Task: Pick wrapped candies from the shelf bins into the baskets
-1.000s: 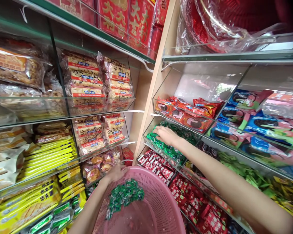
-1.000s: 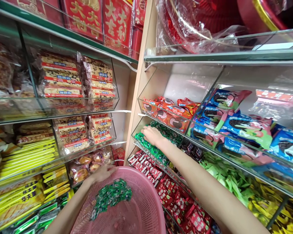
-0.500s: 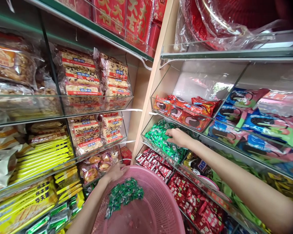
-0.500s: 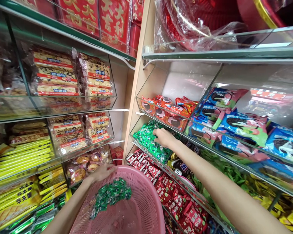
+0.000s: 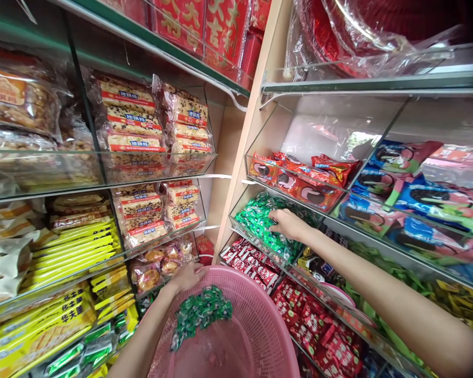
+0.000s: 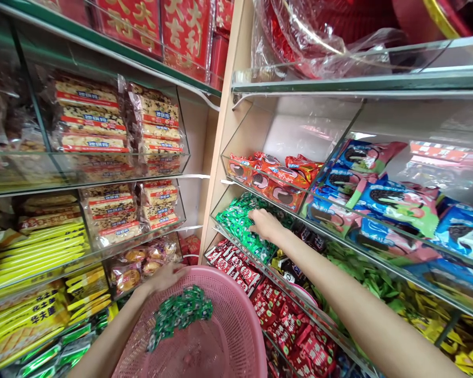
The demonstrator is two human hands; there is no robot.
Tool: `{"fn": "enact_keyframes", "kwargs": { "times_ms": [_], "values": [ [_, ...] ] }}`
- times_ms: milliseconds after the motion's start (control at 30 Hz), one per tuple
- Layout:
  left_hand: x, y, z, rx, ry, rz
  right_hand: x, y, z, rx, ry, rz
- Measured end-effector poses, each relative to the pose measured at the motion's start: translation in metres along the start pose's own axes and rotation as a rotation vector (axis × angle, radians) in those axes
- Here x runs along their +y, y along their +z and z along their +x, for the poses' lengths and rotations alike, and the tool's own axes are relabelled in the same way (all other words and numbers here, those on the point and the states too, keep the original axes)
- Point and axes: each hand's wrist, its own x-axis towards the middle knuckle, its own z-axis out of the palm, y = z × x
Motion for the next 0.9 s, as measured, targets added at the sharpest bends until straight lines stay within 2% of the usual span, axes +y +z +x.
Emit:
{"fn": "enact_keyframes", "kwargs": {
  "times_ms": [233,333,433,533,633,767,900],
  "values": [
    [0.005,-0.001,-0.003,0.002,-0.024,0.002,-0.01,-0.022,-0.018,0.087,-0.002,-0.069],
    [0.006,0.0,-0.003,-0.01,-0.028,0.011,-0.033,-0.034,-0.035,0.149,-0.048,-0.055],
    [0.007,0.002,-0.002,-0.027,-0.022,0.036,-0.072,-0.033,-0.054,0.192,-0.195,0.064],
    [0.009,0.002,0.001,-0.046,-0.015,0.095,-0.116,-0.008,-0.069,0.171,-0.349,0.226],
    [0.008,0.002,0.002,-0.056,0.003,0.135,-0.152,0.039,-0.072,0.08,-0.458,0.331],
    [0.006,0.001,0.0,-0.045,-0.018,0.136,-0.179,0.1,-0.063,0.036,-0.466,0.278],
    [0.009,-0.001,-0.004,-0.026,-0.096,0.076,-0.195,0.138,-0.053,0.102,-0.488,0.19]
  ]
}}
